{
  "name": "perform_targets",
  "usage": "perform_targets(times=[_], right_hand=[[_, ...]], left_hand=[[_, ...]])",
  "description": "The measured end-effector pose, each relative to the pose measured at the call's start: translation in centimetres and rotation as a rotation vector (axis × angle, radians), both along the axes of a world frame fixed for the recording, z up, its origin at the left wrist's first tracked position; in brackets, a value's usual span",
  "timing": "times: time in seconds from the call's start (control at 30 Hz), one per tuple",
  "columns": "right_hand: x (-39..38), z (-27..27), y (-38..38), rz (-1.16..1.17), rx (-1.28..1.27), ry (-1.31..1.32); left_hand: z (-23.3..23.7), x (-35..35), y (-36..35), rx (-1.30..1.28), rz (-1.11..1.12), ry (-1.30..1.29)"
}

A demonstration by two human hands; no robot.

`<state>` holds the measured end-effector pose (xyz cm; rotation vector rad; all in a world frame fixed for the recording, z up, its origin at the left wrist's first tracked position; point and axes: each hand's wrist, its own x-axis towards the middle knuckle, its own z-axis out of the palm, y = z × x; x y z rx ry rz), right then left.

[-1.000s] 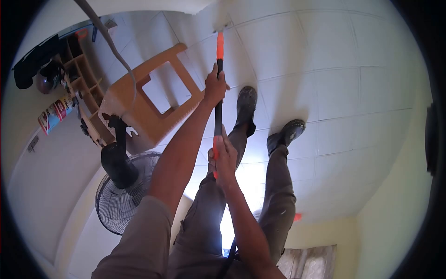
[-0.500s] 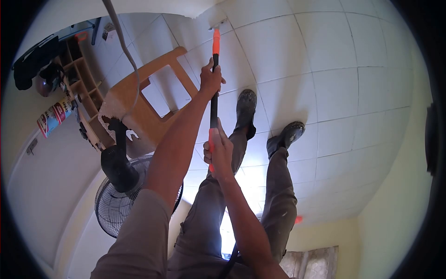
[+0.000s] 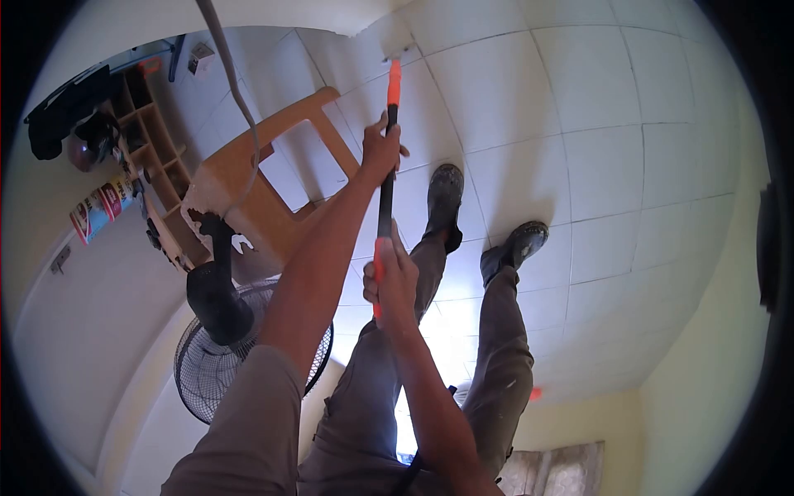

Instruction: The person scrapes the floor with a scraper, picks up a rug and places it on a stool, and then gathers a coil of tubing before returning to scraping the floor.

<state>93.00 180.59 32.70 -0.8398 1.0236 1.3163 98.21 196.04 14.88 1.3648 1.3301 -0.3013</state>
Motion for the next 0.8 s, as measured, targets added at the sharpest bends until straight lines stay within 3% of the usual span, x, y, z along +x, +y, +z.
perform_targets(times=[0.8], right_hand=[[1.8, -0.2, 1.0, 0.004, -0.007, -0.014]], left_hand=[[-0.9, 1.1, 1.8, 0.012, -0.016, -0.028]])
